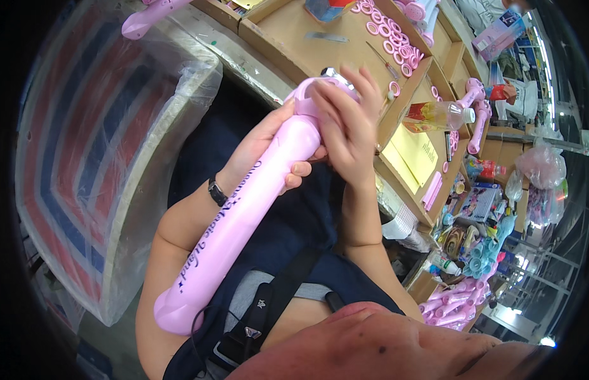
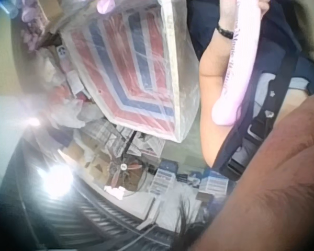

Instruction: The person assembles a pink plastic toy wand by inserting a small metal piece into the head, wiping the wand with a cloth, and attaching a small pink ring to the top. The person repeats this process for multiple wands.

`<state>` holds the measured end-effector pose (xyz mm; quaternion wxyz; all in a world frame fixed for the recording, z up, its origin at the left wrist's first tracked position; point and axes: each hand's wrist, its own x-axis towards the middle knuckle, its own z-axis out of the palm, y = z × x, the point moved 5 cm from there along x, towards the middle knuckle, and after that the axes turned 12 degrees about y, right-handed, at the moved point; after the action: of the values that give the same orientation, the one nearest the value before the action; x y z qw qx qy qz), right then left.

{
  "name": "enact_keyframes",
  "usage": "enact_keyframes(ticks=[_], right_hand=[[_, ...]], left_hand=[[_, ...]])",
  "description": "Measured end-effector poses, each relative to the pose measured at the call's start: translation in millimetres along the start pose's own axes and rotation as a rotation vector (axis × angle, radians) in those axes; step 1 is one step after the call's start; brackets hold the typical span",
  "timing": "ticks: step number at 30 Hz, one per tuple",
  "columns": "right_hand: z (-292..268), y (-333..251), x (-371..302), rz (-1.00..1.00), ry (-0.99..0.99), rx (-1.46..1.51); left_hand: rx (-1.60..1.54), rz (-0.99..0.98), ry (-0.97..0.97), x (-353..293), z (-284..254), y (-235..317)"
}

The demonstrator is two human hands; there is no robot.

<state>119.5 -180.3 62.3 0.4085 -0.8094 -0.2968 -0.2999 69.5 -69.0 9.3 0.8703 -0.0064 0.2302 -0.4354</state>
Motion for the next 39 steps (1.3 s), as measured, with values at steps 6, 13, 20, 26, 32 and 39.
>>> enact_keyframes(ticks=[6,13,20,26,32,39], right_hand=[[15,15,5,0.244,-0.133,0.173],[17,20,-7,0.538,-0.195,0.36],[18,18,-12,0.492,-0.05,0.263],[19,10,-16,0.35,-0.12,0.202],[18,27,-22,0.634,0.102,0.36],[15,10,-22,0.159,0.018,0.049]], left_hand=[[0.062,0.042,-0.031,0,0,0],[0.121,0.075,0.005,-3,-9,3],[0.133,0.107,0.133,4,-14,5],[0.149,0.13,0.182,0,-14,6],[0.171,0.11,0.181,1,-13,3],[0.146,0.1,0.128,1,-13,7]])
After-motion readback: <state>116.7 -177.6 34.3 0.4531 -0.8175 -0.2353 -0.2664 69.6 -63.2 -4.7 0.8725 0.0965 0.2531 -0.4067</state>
